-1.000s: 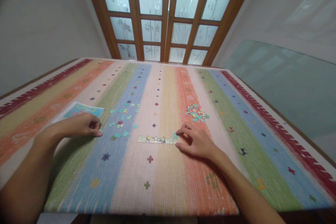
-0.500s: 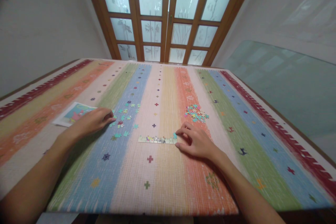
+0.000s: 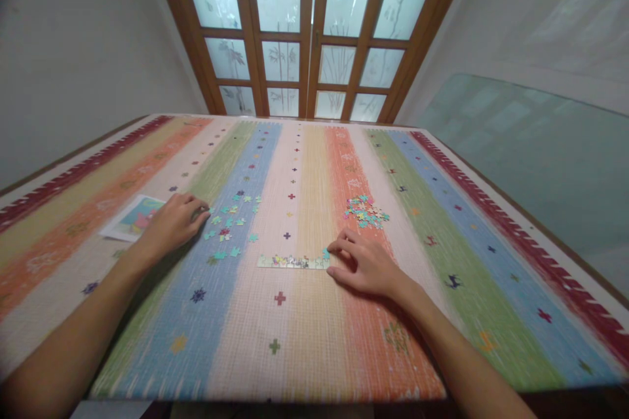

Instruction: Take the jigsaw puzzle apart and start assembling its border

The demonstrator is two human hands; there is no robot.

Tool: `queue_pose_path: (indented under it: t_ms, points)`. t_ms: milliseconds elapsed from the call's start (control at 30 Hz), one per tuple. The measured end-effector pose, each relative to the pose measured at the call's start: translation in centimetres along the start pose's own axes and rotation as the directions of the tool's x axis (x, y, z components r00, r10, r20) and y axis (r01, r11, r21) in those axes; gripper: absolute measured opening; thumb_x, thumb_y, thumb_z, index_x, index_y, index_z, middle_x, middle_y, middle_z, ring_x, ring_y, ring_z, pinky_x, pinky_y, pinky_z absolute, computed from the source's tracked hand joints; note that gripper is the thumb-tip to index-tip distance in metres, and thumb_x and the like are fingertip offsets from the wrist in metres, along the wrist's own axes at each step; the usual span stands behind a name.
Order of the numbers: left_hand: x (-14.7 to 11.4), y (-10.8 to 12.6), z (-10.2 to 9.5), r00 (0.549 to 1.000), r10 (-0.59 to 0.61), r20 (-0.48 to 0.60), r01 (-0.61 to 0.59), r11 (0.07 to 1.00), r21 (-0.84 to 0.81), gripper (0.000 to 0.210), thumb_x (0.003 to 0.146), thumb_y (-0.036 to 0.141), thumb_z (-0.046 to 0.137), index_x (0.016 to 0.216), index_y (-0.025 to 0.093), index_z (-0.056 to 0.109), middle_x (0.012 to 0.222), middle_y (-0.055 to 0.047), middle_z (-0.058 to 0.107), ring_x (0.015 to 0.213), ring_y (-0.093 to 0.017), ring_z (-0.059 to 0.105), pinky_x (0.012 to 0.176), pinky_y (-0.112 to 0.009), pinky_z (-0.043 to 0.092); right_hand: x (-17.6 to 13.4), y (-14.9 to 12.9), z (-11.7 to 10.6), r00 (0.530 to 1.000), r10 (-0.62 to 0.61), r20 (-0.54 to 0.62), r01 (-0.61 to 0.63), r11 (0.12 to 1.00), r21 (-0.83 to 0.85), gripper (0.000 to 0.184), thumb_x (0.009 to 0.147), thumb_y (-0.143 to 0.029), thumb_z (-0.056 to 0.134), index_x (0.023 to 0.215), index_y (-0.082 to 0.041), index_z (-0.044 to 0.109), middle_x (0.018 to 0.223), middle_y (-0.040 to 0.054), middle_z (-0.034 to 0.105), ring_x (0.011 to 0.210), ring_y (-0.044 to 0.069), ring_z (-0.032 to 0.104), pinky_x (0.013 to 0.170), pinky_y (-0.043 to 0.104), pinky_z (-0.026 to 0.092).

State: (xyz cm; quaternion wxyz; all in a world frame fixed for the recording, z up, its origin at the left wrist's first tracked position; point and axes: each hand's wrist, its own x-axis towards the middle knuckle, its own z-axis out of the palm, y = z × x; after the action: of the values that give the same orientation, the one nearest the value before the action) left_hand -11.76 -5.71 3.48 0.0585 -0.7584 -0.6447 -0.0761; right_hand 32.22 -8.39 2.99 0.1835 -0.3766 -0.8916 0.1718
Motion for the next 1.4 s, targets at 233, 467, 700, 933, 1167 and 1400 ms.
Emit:
queue_pose_path:
  t_ms: [233,467,700,933,1167,1400]
  points:
    - [0.1,-0.2,0.5,1.000,-0.006,0.017,0.007,0.999,-0.045,0.033,0.095,0.031,0.045,0.105,0.016,0.073,0.105,-0.016,0.070,0.106,-0.033,0.062,0.098,-0.047,0.050,-0.1,0.1,0.1,1.000,-0.014,-0.008,0.014,1.000,0.000,0.017,0.091,-0.031,0.063,0.103,-0.020,0.066,0.100,0.0093,0.066,0.081,0.022,0.065,0.073,0.036,0.050]
    - [0.3,-0.3,0.7,0.999,-0.039,-0.001,0.039,0.989,-0.144,0.033,0.095,0.029,0.047,0.115,0.015,0.069,0.106,-0.015,0.073,0.107,-0.031,0.064,0.100,-0.045,0.050,-0.1,0.4,0.3,1.000,-0.012,-0.005,0.012,1.000,0.008,0.017,0.090,-0.031,0.064,0.104,-0.022,0.066,0.100,0.0091,0.066,0.082,0.022,0.066,0.074,0.037,0.051]
    - [0.4,-0.3,0.5,0.997,-0.079,-0.014,0.074,0.972,-0.224,0.041,0.092,0.024,0.046,0.127,0.016,0.066,0.103,-0.013,0.076,0.101,-0.029,0.069,0.097,-0.044,0.053,0.0,0.1,0.0,1.000,-0.019,-0.008,0.019,1.000,0.009,0.016,0.089,-0.030,0.065,0.103,-0.022,0.068,0.099,0.0089,0.066,0.082,0.023,0.066,0.075,0.038,0.052]
    - [0.4,-0.7,0.8,0.998,-0.065,-0.016,0.060,0.975,-0.214,0.043,0.090,0.025,0.047,0.126,0.013,0.066,0.105,-0.015,0.076,0.102,-0.030,0.069,0.098,-0.045,0.052,0.0,0.2,0.1,1.000,-0.010,0.002,0.010,1.000,0.017,0.016,0.090,-0.031,0.064,0.103,-0.021,0.065,0.100,0.0089,0.064,0.081,0.022,0.065,0.075,0.038,0.051]
    - [0.2,0.1,0.5,1.000,-0.023,0.020,0.026,0.984,-0.176,0.041,0.093,0.022,0.040,0.121,0.014,0.069,0.111,-0.016,0.076,0.109,-0.032,0.068,0.099,-0.045,0.051,0.0,0.1,0.0,1.000,-0.020,0.002,0.020,0.999,0.028,0.015,0.091,-0.031,0.064,0.103,-0.022,0.064,0.099,0.0085,0.064,0.084,0.023,0.064,0.075,0.037,0.051]
    - [0.1,0.7,0.1,0.999,-0.029,0.028,0.032,0.989,-0.143,0.042,0.093,0.023,0.040,0.122,0.015,0.070,0.112,-0.016,0.076,0.110,-0.033,0.065,0.100,-0.046,0.050,0.0,0.2,0.1,1.000,-0.021,-0.011,0.021,0.999,0.030,0.015,0.090,-0.031,0.064,0.102,-0.022,0.065,0.097,0.0080,0.064,0.080,0.022,0.064,0.073,0.037,0.051]
